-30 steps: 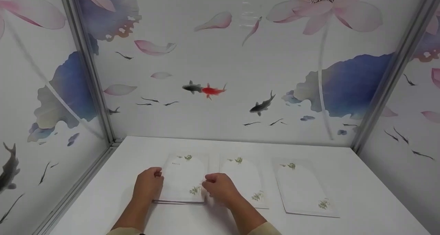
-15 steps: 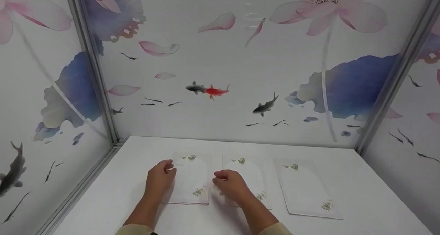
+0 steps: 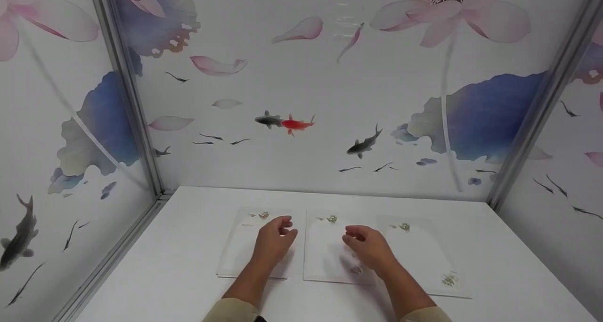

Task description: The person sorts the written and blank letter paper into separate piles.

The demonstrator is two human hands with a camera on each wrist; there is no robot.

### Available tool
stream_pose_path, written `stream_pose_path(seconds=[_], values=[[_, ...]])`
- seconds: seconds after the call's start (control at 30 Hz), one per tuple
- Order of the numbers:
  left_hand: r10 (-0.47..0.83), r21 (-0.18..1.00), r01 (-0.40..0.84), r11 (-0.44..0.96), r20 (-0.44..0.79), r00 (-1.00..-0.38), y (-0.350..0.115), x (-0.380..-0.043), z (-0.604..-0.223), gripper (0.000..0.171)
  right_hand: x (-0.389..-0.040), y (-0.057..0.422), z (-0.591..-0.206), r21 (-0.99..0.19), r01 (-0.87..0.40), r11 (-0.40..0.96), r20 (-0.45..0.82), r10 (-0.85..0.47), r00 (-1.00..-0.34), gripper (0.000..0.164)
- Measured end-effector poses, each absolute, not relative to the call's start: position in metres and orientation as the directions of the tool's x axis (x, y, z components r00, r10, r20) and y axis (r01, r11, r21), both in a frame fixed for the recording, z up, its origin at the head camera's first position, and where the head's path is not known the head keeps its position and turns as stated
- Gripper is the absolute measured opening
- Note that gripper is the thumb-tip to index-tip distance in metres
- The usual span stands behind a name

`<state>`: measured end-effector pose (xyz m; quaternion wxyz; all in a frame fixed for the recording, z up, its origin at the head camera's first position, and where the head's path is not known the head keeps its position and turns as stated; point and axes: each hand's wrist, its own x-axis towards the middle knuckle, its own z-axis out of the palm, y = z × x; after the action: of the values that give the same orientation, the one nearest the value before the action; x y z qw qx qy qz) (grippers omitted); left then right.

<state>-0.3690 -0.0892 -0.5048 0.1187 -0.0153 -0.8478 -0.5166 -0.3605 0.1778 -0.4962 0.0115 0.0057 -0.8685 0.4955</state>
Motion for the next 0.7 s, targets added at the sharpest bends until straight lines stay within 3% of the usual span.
stream_pose_path(seconds=[0.43, 0.7], values=[[0.016, 0.873, 0.184, 0.452, 0.199, -0.980, -0.046, -0.367, -0.501, 0.046, -0.361, 0.230, -0.497, -0.842, 0.004, 0.540, 0.020, 0.038, -0.999, 0.051], [0.276, 0.718, 0.212, 0.663, 0.029, -0.961, -0.048, -0.357, -0.508, 0.079, -0.357, 0.228, -0.501, -0.696, -0.046, 0.717, -0.082, -0.142, -0.986, 0.076]])
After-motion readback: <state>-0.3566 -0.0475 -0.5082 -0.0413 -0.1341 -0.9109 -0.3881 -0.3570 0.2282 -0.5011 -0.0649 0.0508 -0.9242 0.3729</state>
